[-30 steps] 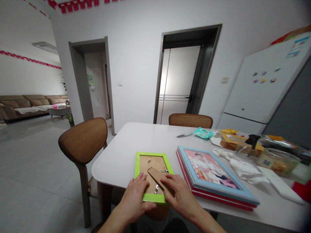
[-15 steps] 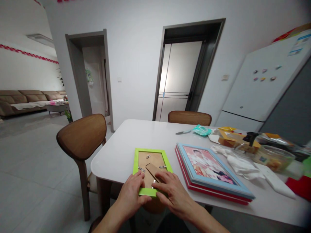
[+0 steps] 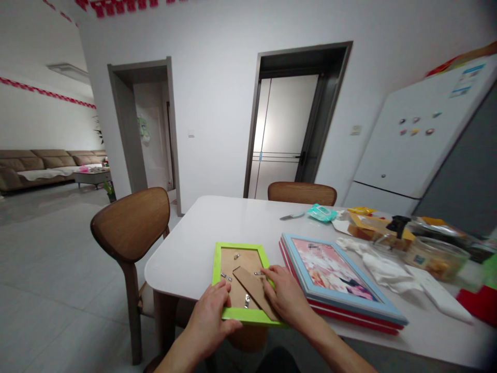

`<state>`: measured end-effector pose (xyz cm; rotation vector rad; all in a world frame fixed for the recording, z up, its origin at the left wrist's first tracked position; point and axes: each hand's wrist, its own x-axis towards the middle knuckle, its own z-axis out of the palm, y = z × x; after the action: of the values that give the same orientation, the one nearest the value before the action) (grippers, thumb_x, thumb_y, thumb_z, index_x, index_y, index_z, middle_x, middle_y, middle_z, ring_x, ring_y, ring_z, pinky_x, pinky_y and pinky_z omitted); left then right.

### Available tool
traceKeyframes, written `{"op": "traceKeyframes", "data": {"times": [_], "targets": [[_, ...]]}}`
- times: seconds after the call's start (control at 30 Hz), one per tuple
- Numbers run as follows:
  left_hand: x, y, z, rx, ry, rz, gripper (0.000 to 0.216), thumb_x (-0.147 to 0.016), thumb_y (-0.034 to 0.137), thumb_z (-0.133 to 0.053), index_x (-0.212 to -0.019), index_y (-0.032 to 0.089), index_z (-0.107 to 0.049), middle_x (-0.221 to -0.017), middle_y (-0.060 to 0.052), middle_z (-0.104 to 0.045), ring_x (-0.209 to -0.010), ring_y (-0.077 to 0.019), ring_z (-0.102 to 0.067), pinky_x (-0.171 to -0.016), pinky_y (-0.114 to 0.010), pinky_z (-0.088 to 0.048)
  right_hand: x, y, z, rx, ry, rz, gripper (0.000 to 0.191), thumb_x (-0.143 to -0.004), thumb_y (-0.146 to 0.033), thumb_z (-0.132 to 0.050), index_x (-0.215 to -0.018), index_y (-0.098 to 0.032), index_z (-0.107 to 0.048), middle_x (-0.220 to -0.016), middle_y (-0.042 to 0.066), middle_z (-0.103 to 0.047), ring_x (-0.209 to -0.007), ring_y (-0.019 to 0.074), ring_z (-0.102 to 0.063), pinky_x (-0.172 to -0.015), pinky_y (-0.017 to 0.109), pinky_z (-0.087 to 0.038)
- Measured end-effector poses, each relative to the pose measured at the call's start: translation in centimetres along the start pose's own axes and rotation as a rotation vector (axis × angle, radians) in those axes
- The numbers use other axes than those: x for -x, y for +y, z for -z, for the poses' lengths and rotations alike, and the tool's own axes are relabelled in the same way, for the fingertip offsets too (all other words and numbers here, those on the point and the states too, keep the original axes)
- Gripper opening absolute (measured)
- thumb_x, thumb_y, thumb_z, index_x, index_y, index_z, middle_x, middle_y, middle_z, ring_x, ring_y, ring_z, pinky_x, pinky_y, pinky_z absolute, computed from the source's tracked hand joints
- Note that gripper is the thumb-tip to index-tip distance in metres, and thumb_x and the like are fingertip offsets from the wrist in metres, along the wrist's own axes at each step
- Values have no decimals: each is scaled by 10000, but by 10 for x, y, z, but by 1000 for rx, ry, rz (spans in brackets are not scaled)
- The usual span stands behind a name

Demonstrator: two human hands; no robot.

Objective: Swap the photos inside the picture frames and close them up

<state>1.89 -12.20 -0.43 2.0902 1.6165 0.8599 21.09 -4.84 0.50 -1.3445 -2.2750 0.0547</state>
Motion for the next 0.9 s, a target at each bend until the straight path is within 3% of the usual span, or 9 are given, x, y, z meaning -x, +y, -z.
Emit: {"op": "traceKeyframes", "data": {"times": [0.13, 0.27, 0.67, 0.9], "targets": [[-1, -2, -1, 2, 19, -5, 392, -540, 267, -680, -898, 188, -541, -1151, -81, -503, -1131, -217, -386, -951, -346, -304, -16, 9, -7, 84, -36, -31, 253, -755, -181, -394, -796, -154, -642, -823, 93, -561, -803, 169, -489, -761, 259, -354], [0, -5, -4, 2, 29, -20, 423, -538, 250, -682, -933, 189, -540, -1132, -74, -515, -1125, -209, -394, -950, -340, -312, -25, 9, -9, 93, -42, -26, 278, -763, -172, -380, -718, -155, -654, -768, 88, -568, -760, 161, -494, -720, 241, -350], [0, -4, -6, 2, 53, -2, 414, -530, 246, -677, -913, 181, -536, -1128, -78, -516, -1121, -206, -397, -946, -333, -309, -29, 16, -11, -3, -51, -62, 198, -673, -135, -426, -644, -141, -622, -757, 57, -536, -725, 128, -492, -688, 212, -357], [2, -7, -7, 24, 73, -14, 471, -541, 246, -663, -988, 179, -527, -1117, -80, -525, -1122, -209, -395, -936, -340, -318, -26, 10, -9, -49, -49, -84, 226, -700, -174, -434, -738, -141, -654, -813, 77, -570, -781, 149, -501, -739, 223, -344]]}}
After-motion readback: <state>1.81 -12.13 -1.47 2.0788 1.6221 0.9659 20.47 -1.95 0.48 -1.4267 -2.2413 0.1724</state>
